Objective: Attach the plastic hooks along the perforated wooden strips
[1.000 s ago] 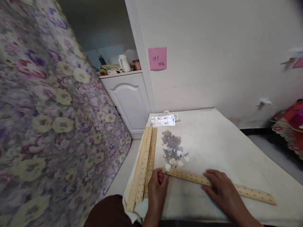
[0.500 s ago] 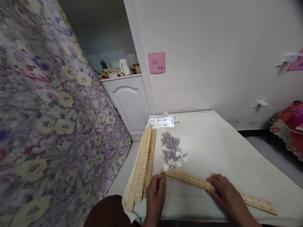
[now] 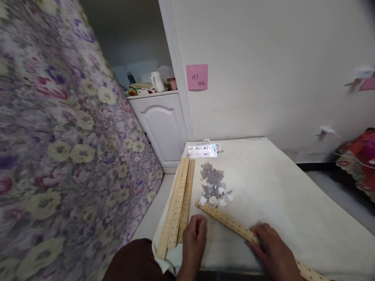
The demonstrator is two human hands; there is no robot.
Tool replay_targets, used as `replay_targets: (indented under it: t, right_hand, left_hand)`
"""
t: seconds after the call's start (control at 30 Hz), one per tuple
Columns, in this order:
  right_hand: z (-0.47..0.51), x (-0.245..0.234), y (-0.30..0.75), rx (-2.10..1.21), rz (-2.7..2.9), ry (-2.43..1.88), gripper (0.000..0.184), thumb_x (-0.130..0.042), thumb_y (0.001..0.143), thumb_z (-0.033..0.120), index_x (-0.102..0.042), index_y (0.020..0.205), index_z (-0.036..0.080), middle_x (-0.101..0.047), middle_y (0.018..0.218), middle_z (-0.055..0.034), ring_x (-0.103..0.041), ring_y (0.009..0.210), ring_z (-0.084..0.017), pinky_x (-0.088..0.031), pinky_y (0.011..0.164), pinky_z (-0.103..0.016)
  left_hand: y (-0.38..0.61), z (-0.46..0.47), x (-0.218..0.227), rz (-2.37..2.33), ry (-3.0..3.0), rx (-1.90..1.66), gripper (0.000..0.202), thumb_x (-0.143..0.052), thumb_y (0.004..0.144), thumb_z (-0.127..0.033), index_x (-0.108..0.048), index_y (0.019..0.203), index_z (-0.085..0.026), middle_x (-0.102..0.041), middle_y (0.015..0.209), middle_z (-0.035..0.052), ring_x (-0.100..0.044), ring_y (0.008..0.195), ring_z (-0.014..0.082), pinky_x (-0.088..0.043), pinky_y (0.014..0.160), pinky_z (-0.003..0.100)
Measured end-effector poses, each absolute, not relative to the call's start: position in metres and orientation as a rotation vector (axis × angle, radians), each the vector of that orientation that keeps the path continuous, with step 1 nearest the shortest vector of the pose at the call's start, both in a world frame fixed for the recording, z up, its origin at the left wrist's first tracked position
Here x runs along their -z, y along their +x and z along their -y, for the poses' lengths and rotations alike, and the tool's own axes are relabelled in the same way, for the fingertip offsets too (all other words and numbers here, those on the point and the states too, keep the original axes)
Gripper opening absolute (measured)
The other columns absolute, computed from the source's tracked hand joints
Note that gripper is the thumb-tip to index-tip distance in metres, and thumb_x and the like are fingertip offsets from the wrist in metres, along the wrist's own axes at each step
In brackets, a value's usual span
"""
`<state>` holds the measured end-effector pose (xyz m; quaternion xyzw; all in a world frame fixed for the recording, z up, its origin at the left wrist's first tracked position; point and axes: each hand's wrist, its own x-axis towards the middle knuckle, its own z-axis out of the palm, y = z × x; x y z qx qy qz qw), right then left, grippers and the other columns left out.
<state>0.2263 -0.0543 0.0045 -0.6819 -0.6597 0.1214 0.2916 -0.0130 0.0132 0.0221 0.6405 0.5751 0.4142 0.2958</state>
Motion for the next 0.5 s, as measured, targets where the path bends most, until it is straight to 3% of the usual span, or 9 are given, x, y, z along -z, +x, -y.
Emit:
replay_targets:
  t: [0.33,0.5]
  right_hand:
    - [0.057,-0.007,0.214,-0.383,1.751,-1.9,0.017,-0.056,0.079,0.039,-0.058,0.089,0.026,-0.058,0.093,-0.0026,-0.061,0.081,-0.019,-0.051,0.066,-0.029]
    - [0.046,-0.013,0.218,-0.488,1.724,-1.829,0.024,-0.049,0.084,0.043,-0.057,0.099,0.026,-0.06,0.096,-0.0031,-0.061,0.086,-0.019,-0.05,0.073,-0.031]
  left_hand:
    - [-0.012,-0.015,-0.021,-1.54,1.73,-1.079,0.021,-0.045,0.088,-0.036,-0.053,0.078,-0.019,-0.047,0.06,-0.0054,-0.046,0.058,0.0119,-0.033,0.056,0.02]
    - [-0.015,-0.017,-0.016,-1.533,1.76,-1.042,0.019,-0.045,0.087,-0.034,-0.054,0.08,-0.02,-0.047,0.06,-0.0055,-0.047,0.057,0.012,-0.033,0.055,0.02]
